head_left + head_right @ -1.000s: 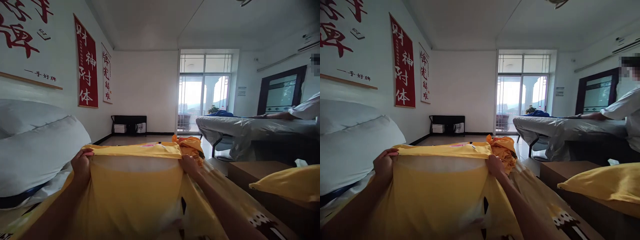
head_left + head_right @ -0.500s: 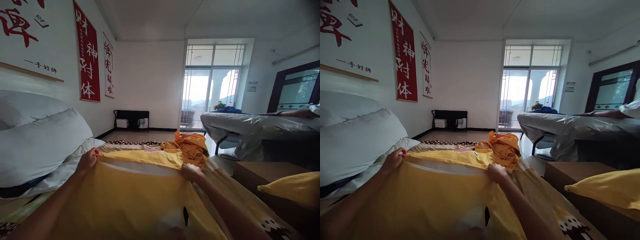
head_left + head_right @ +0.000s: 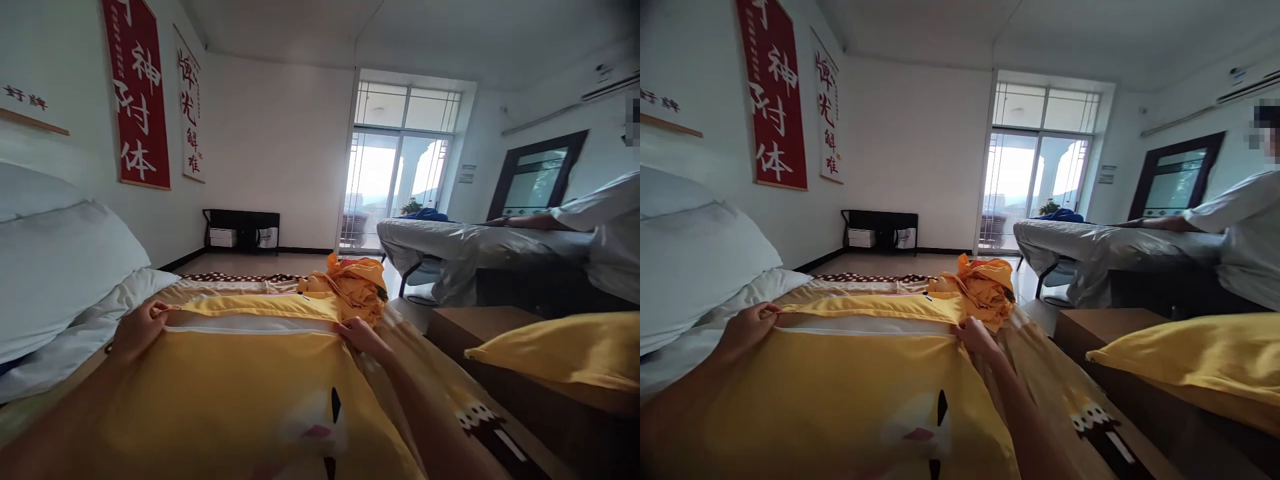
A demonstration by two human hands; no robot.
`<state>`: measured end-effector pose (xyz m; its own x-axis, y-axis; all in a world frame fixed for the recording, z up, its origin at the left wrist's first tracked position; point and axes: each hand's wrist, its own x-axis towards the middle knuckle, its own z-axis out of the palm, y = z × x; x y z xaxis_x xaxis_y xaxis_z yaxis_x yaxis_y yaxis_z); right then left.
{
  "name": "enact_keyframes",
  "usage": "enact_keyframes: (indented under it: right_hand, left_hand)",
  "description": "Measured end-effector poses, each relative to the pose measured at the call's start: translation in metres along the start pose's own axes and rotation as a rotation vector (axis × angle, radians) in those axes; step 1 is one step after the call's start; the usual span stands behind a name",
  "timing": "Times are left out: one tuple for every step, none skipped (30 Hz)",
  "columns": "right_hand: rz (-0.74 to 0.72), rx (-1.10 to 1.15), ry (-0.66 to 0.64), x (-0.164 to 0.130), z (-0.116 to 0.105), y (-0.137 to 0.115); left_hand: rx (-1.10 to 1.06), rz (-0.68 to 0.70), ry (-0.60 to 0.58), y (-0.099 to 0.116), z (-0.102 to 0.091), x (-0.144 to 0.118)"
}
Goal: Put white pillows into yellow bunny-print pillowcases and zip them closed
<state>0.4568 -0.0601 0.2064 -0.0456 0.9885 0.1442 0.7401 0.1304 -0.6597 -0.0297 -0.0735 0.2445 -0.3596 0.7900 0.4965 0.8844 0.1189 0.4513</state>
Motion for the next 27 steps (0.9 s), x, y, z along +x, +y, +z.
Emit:
enact_keyframes:
  right_hand:
    - [-0.022,0.048,-0.013,-0.002,-0.002,0.003]
    - [-0.044,0.096,-0.029,-0.004,-0.004,0.006]
    - [-0.064,0.142,-0.043,-0.006,-0.006,0.009]
    - [-0.08,0.183,-0.053,-0.007,-0.008,0.013]
    - [-0.091,0.217,-0.056,-0.009,-0.009,0.016]
    - [-0.097,0.244,-0.052,-0.01,-0.01,0.019]
    - [-0.099,0.265,-0.04,-0.01,-0.011,0.022]
    - [-0.098,0.28,-0.022,-0.01,-0.011,0.023]
    - [-0.096,0.288,0.001,-0.009,-0.011,0.024]
    - [-0.095,0.289,0.027,-0.008,-0.011,0.024]
    - [-0.095,0.283,0.055,-0.008,-0.01,0.023]
    - [-0.096,0.269,0.084,-0.007,-0.009,0.021]
    - [-0.096,0.249,0.113,-0.007,-0.008,0.019]
    - [-0.093,0.223,0.143,-0.007,-0.006,0.016]
    - [-0.086,0.191,0.172,-0.007,-0.004,0.013]
    - [-0.075,0.155,0.201,-0.008,-0.001,0.011]
    - [-0.061,0.115,0.227,-0.009,0.002,0.009]
    - [-0.046,0.072,0.252,-0.01,0.006,0.007]
    - [-0.03,0.028,0.274,-0.01,0.01,0.005]
    - [-0.014,-0.015,0.293,-0.011,0.014,0.004]
    - [0.004,-0.055,0.309,-0.011,0.017,0.003]
    - [0.022,-0.091,0.322,-0.011,0.02,0.002]
    - [0.036,-0.122,0.332,-0.011,0.021,0.001]
    - [0.044,-0.146,0.335,-0.011,0.023,0.001]
    - [0.04,-0.166,0.331,-0.011,0.023,0.002]
    - [0.024,-0.183,0.322,-0.011,0.023,0.004]
    - [-0.002,-0.197,0.309,-0.011,0.022,0.006]
  left_hand:
    - [-0.008,0.007,0.004,0.01,0.001,-0.003]
    - [-0.016,0.03,0.02,0.021,0.003,-0.01]
    - [-0.031,0.077,0.041,0.034,0.006,-0.019]
    - [-0.06,0.151,0.053,0.048,0.01,-0.031]
    - [-0.103,0.24,0.047,0.063,0.014,-0.044]
    - [-0.16,0.341,0.018,0.079,0.017,-0.058]
    - [-0.21,0.448,-0.026,0.095,0.021,-0.073]
    - [-0.242,0.554,-0.079,0.112,0.023,-0.087]
    - [-0.252,0.66,-0.132,0.128,0.026,-0.1]
    - [-0.244,0.758,-0.178,0.143,0.028,-0.113]
    - [-0.225,0.846,-0.213,0.155,0.031,-0.124]
    - [-0.203,0.92,-0.242,0.166,0.036,-0.134]
    - [-0.179,0.975,-0.267,0.173,0.042,-0.143]
    - [-0.155,1.015,-0.287,0.178,0.049,-0.151]
    - [-0.132,1.044,-0.306,0.179,0.058,-0.158]
    - [-0.11,1.068,-0.327,0.178,0.067,-0.164]
    - [-0.09,1.09,-0.345,0.176,0.075,-0.169]
    - [-0.072,1.103,-0.352,0.172,0.081,-0.173]
    - [-0.057,1.111,-0.354,0.168,0.086,-0.175]
    - [-0.046,1.112,-0.355,0.165,0.087,-0.176]
    - [-0.039,1.11,-0.363,0.163,0.086,-0.176]
    - [-0.034,1.106,-0.375,0.162,0.084,-0.174]
    - [-0.033,1.101,-0.391,0.163,0.08,-0.172]
    - [-0.033,1.093,-0.411,0.164,0.076,-0.169]
    - [-0.034,1.08,-0.43,0.166,0.072,-0.167]
    - [-0.036,1.061,-0.443,0.169,0.069,-0.164]
    - [-0.04,1.043,-0.456,0.171,0.068,-0.164]
